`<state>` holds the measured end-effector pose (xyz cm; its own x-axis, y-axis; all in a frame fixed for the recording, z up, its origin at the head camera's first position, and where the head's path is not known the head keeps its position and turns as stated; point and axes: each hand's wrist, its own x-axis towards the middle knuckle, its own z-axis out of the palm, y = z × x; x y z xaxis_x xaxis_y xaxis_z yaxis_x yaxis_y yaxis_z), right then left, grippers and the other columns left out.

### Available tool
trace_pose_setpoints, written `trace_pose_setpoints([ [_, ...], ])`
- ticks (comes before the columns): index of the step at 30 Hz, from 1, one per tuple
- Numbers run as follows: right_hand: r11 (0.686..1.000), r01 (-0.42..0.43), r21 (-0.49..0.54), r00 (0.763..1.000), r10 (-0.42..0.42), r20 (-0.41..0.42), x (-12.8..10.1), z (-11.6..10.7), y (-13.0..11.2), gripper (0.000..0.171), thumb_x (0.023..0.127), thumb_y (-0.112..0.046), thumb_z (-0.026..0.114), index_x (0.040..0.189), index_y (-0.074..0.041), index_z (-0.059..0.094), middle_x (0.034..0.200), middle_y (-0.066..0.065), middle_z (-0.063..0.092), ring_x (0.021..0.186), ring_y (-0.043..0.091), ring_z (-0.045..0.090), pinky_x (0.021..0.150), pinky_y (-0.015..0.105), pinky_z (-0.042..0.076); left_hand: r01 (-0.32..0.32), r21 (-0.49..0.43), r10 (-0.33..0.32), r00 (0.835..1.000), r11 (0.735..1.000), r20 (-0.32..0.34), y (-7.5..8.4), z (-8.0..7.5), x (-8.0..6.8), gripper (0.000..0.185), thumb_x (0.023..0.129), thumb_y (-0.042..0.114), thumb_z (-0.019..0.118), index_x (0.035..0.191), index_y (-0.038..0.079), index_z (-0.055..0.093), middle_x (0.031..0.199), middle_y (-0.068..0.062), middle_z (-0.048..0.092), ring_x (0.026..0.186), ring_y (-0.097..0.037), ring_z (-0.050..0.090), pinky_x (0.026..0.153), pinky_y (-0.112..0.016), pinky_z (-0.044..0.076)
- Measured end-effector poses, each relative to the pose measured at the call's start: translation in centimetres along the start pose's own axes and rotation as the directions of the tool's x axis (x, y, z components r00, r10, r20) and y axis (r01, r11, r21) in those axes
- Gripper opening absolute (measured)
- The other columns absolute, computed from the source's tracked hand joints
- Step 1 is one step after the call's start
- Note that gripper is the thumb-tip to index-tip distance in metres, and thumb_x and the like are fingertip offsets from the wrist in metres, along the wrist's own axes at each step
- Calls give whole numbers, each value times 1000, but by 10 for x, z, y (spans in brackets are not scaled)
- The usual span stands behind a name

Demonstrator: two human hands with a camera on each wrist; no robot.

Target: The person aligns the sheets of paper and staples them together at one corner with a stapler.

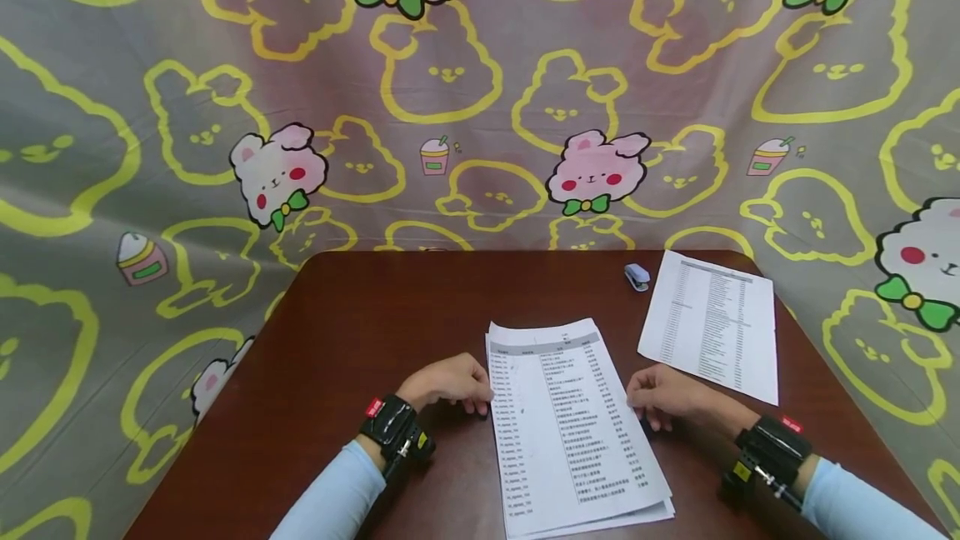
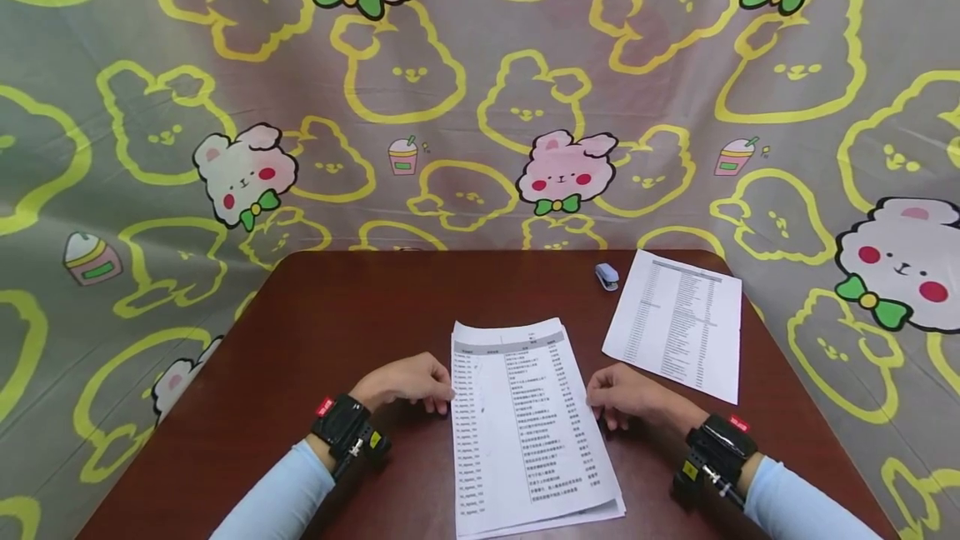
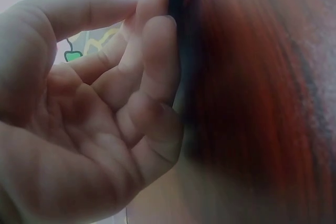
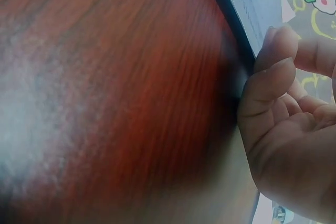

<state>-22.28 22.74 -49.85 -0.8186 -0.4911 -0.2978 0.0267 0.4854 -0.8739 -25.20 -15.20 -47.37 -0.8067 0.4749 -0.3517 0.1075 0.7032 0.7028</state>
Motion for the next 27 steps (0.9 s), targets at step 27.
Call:
trace_pose_setpoints([
  [27, 999, -39, -13, 996, 40, 83, -3, -1, -5, 15, 91, -12, 61, 89, 3, 62, 68, 5, 64, 43, 8, 53, 42, 20, 42, 40, 44, -41, 999, 998, 24, 3, 4, 0, 21, 90, 19, 66, 72, 10, 73, 65, -3, 71, 53, -13, 58, 46, -23, 31],
])
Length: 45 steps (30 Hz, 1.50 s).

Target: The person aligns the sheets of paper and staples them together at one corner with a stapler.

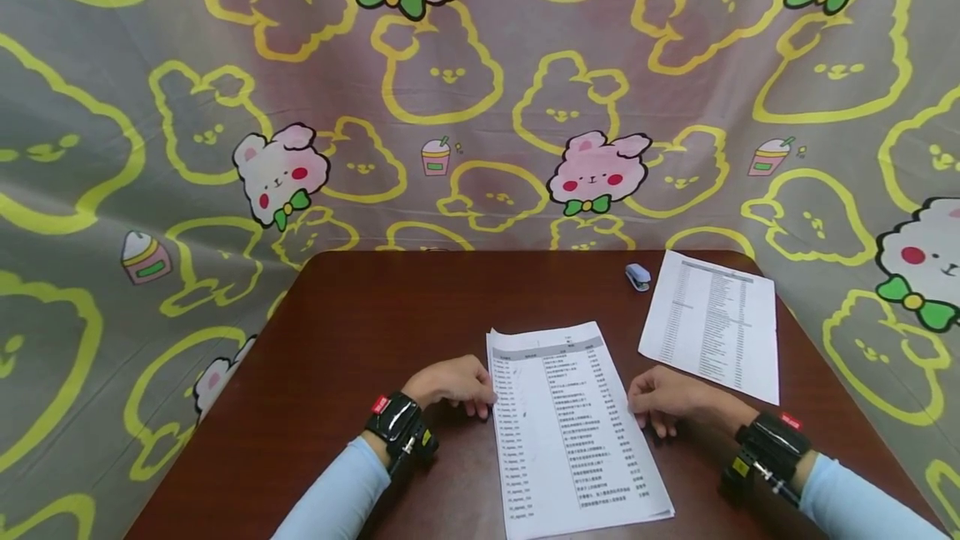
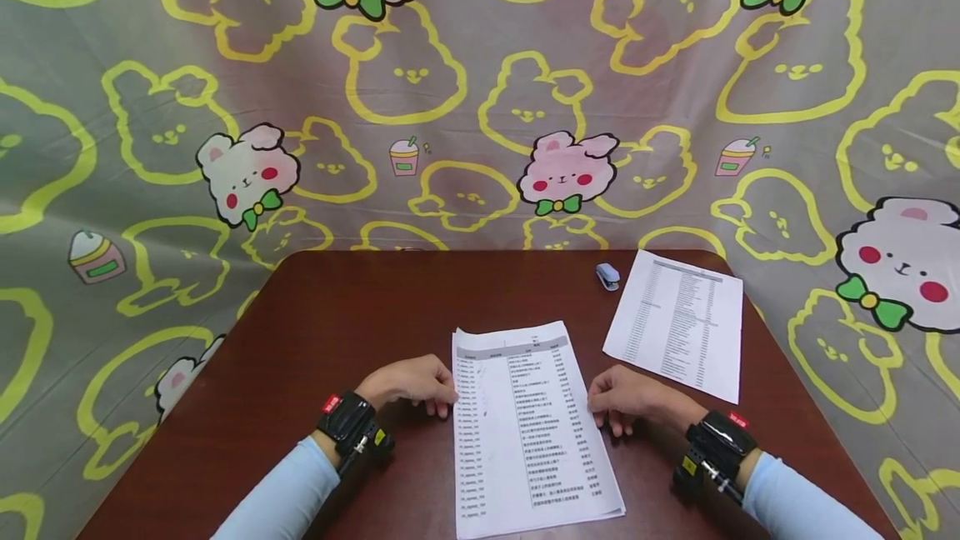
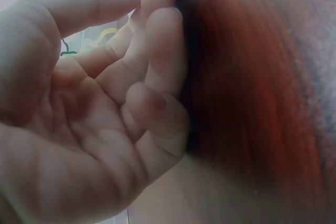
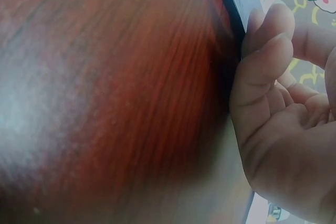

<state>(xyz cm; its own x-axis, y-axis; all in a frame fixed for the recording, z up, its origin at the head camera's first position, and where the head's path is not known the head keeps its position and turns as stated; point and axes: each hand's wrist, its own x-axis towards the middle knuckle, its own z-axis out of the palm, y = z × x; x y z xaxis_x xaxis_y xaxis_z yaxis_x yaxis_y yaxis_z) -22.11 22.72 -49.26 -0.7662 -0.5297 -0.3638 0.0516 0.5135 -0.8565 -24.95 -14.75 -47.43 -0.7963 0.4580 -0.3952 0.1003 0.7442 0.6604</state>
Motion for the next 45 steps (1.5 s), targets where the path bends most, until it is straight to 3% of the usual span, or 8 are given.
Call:
trace_pose_setpoints([
  [10, 1000, -20, -10, 1000, 20, 19, -2, -4, -2, 17, 92, -15, 63, 90, 2, 65, 69, 5, 65, 45, 9, 55, 43, 21, 44, -13, 42, 12, 1000, 999, 8, -2, -7, -1, 22, 89, 25, 68, 71, 14, 75, 61, -1, 70, 51, -13, 60, 44, -23, 30],
  [21, 998, -60, -15, 998, 60, -3, -3, -9, 1, 20, 92, -19, 66, 87, 0, 66, 67, 4, 66, 44, 8, 54, 42, 21, 42, -11, 15, 11, 1000, 1000, -13, 3, -10, -1, 28, 92, 23, 63, 71, 8, 73, 56, 0, 65, 48, -13, 57, 42, -23, 28],
  [29, 998, -28, -56, 1000, 27, -5, -4, -7, -6, 18, 92, -17, 64, 88, 1, 64, 69, 5, 65, 45, 9, 54, 43, 21, 41, 13, 9, -13, 1000, 1000, -17, 1, -10, 1, 29, 93, 23, 62, 71, 8, 73, 56, -1, 66, 49, -13, 57, 42, -23, 27],
  [36, 994, -17, -109, 1000, 15, -19, -2, -12, -10, 18, 94, -19, 64, 89, -2, 65, 72, 6, 66, 48, 12, 56, 45, 24, 43, -10, 5, 10, 998, 1000, -69, 4, -14, 2, 28, 91, 19, 59, 70, 6, 71, 54, 0, 62, 49, -16, 54, 42, -25, 29],
  [45, 985, 20, -170, 994, -38, -102, -13, -35, -25, 25, 96, -24, 62, 97, 1, 66, 80, 12, 66, 56, 19, 59, 51, 31, 48, -49, -61, 38, 986, 997, -161, 15, -23, 6, 28, 92, 19, 57, 76, 1, 72, 57, 0, 61, 52, -17, 53, 43, -24, 28],
])
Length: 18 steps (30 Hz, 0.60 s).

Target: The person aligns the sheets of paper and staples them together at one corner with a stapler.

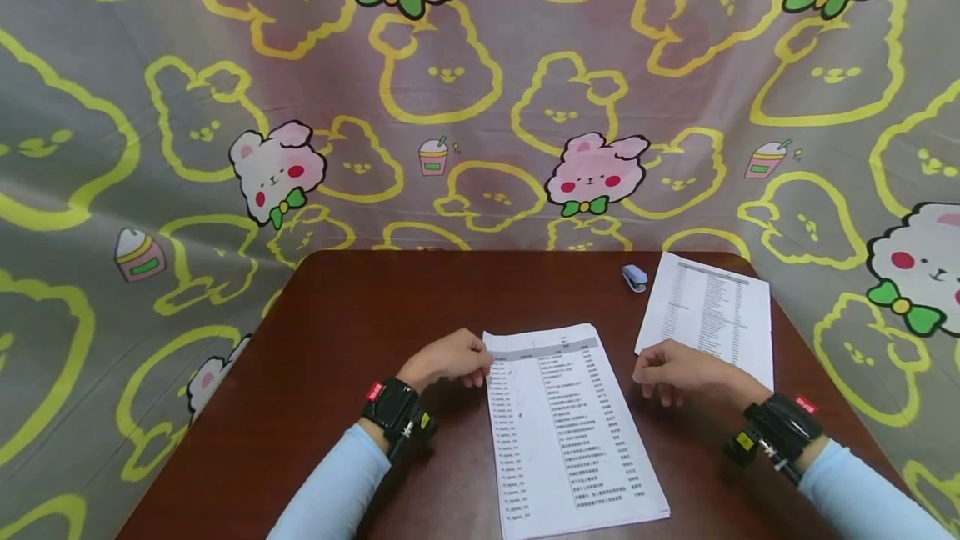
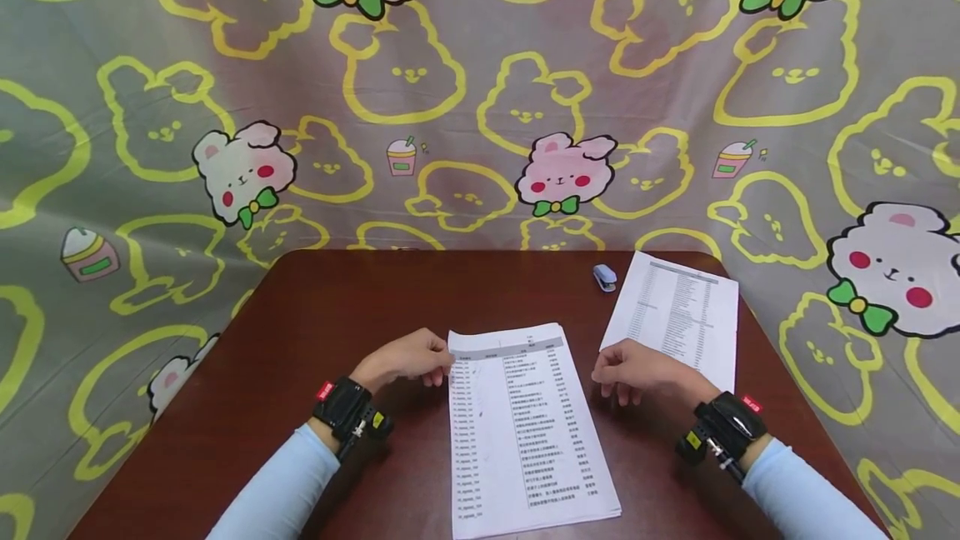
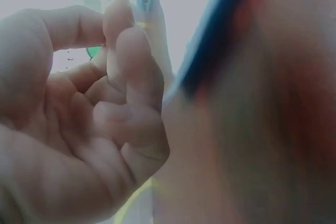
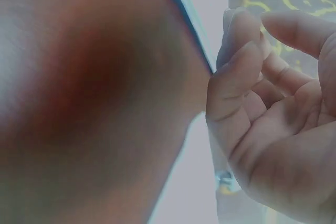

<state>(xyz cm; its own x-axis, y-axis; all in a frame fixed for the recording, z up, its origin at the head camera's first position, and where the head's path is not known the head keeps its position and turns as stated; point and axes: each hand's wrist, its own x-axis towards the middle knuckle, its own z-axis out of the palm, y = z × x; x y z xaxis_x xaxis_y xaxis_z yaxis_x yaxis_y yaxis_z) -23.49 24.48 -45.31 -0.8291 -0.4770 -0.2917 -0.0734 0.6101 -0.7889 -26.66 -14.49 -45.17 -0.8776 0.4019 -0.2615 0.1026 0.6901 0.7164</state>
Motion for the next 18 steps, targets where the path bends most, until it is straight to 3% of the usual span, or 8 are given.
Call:
trace_pose_setpoints([
  [8, 1000, 21, -5, 995, -22, -93, -10, -32, -9, 24, 96, -25, 61, 99, -1, 65, 86, 19, 65, 61, 28, 60, 54, 34, 51, -49, -115, 34, 991, 992, -132, 16, -11, 3, 33, 97, 27, 56, 91, -2, 70, 64, -3, 62, 64, -30, 60, 45, -25, 31],
  [13, 997, 64, 38, 991, -59, -116, -13, -45, -10, 24, 98, -27, 58, 100, -4, 64, 89, 19, 66, 64, 31, 63, 56, 34, 53, -99, -180, 60, 976, 979, -211, 25, -13, 7, 28, 98, 28, 55, 102, 3, 68, 82, -12, 71, 81, -39, 68, 50, -27, 40],
  [18, 991, 94, 91, 987, -81, -136, -16, -50, -9, 28, 99, -28, 57, 105, -1, 61, 92, 24, 65, 63, 28, 63, 57, 33, 53, -119, -221, 64, 969, 968, -240, 35, -12, 11, 25, 99, 28, 55, 115, 11, 63, 94, -10, 73, 81, -29, 71, 58, -34, 48],
])
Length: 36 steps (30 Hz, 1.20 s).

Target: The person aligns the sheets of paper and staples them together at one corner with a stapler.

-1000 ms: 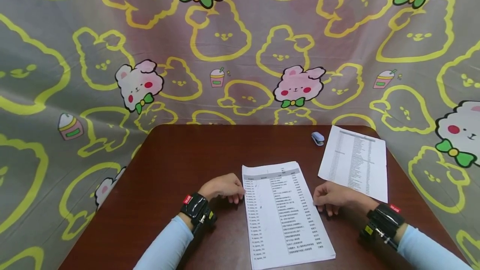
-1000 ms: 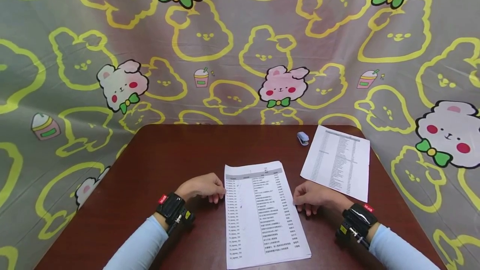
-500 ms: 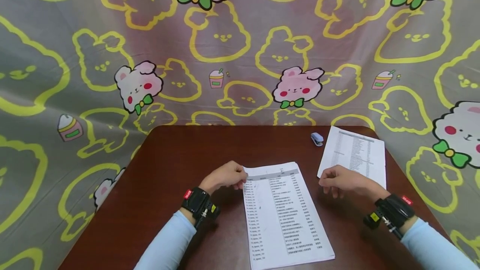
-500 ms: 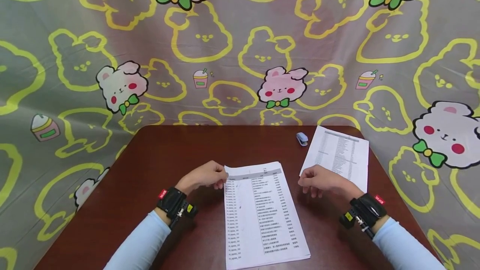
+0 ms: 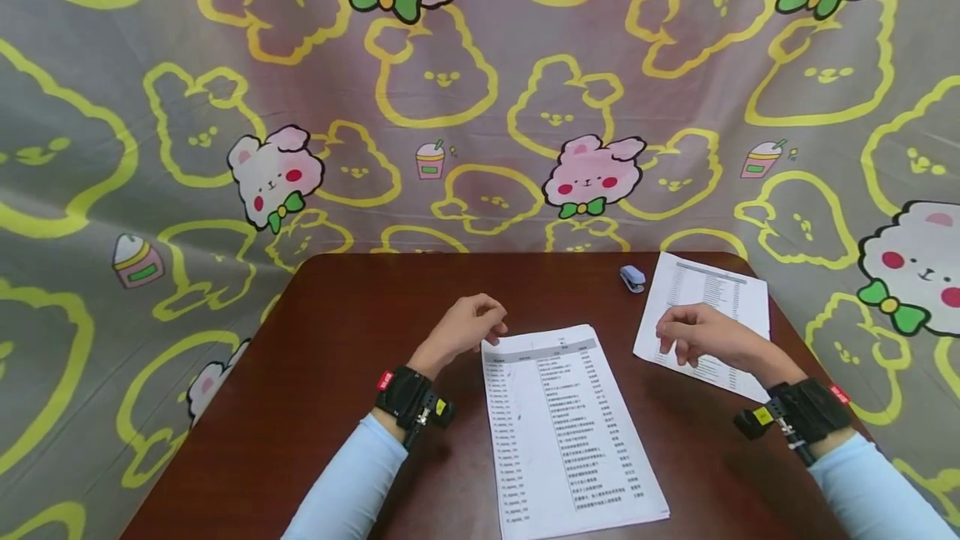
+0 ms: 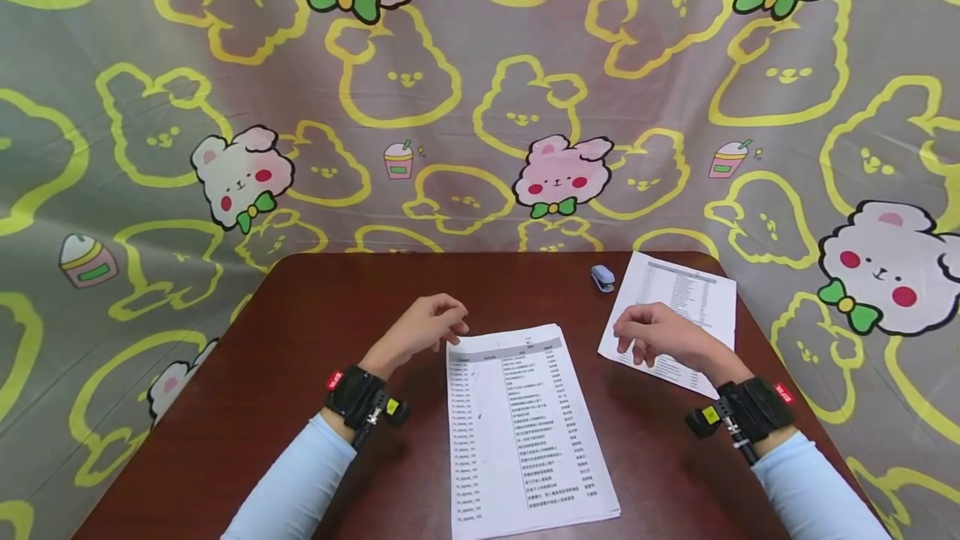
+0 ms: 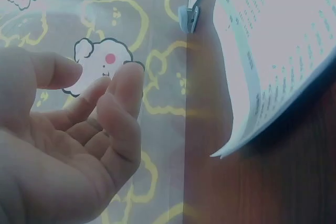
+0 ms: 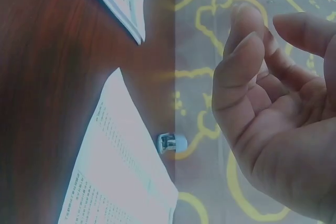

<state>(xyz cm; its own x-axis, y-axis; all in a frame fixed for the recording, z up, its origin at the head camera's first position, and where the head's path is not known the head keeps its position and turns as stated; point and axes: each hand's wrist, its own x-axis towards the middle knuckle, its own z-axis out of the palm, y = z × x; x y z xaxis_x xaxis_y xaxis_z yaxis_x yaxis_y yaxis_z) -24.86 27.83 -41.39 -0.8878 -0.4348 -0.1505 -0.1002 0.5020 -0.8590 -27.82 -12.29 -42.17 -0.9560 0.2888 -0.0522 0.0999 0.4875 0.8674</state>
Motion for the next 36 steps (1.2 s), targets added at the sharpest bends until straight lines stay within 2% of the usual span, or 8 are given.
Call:
trace_pose_setpoints([
  [4, 1000, 0, 9, 1000, 0, -7, 0, 0, -1, 29, 99, -27, 56, 107, 0, 60, 94, 26, 64, 64, 29, 63, 57, 32, 53, -3, 12, 3, 1000, 1000, 8, 4, 3, 2, 29, 100, 30, 54, 120, 10, 61, 97, -8, 72, 79, -19, 70, 59, -34, 49],
  [9, 1000, 0, 9, 1000, 0, -27, -1, -3, -2, 30, 99, -28, 57, 108, 1, 59, 91, 19, 66, 63, 26, 63, 57, 33, 53, -7, -14, 7, 1000, 1000, 19, 7, 4, 2, 34, 100, 34, 53, 125, 11, 55, 107, -15, 70, 85, -26, 71, 56, -29, 45],
  [13, 1000, -7, 22, 999, 8, -49, -4, -9, -1, 32, 99, -28, 58, 109, 1, 58, 89, 15, 66, 62, 25, 62, 57, 34, 54, -2, -19, 2, 1000, 1000, 13, 10, 4, 2, 34, 100, 37, 53, 124, 13, 53, 109, -15, 69, 86, -27, 71, 57, -29, 46],
  [18, 998, -40, 40, 995, 43, -92, -8, -18, 0, 33, 98, -31, 59, 112, 0, 59, 89, 13, 67, 63, 26, 63, 58, 37, 54, -8, -20, 9, 1000, 1000, 24, 15, 7, 4, 34, 99, 37, 54, 124, 13, 54, 109, -16, 70, 88, -31, 72, 65, -40, 52],
  [24, 995, -76, 69, 989, 84, -124, -11, -26, 0, 37, 98, -33, 59, 114, 1, 58, 88, 10, 67, 64, 26, 64, 57, 35, 54, -24, -25, 25, 999, 999, 33, 19, 11, 7, 35, 100, 37, 54, 124, 11, 54, 106, -13, 70, 90, -35, 71, 67, -44, 53],
  [30, 995, -55, 83, 988, 66, -140, -11, -34, 6, 39, 99, -31, 58, 115, 5, 56, 86, 7, 68, 62, 23, 64, 57, 34, 53, -20, -30, 22, 998, 999, 63, 20, 13, 9, 36, 100, 37, 53, 126, 11, 54, 109, -16, 70, 89, -33, 71, 66, -43, 52],
  [36, 990, -73, 119, 984, 90, -151, -12, -41, 15, 31, 99, -28, 57, 112, 1, 57, 83, 3, 69, 61, 19, 63, 56, 32, 52, -18, -28, 20, 997, 999, 75, 20, 12, 11, 37, 101, 38, 52, 126, 11, 54, 113, -18, 69, 88, -29, 71, 64, -39, 52],
])
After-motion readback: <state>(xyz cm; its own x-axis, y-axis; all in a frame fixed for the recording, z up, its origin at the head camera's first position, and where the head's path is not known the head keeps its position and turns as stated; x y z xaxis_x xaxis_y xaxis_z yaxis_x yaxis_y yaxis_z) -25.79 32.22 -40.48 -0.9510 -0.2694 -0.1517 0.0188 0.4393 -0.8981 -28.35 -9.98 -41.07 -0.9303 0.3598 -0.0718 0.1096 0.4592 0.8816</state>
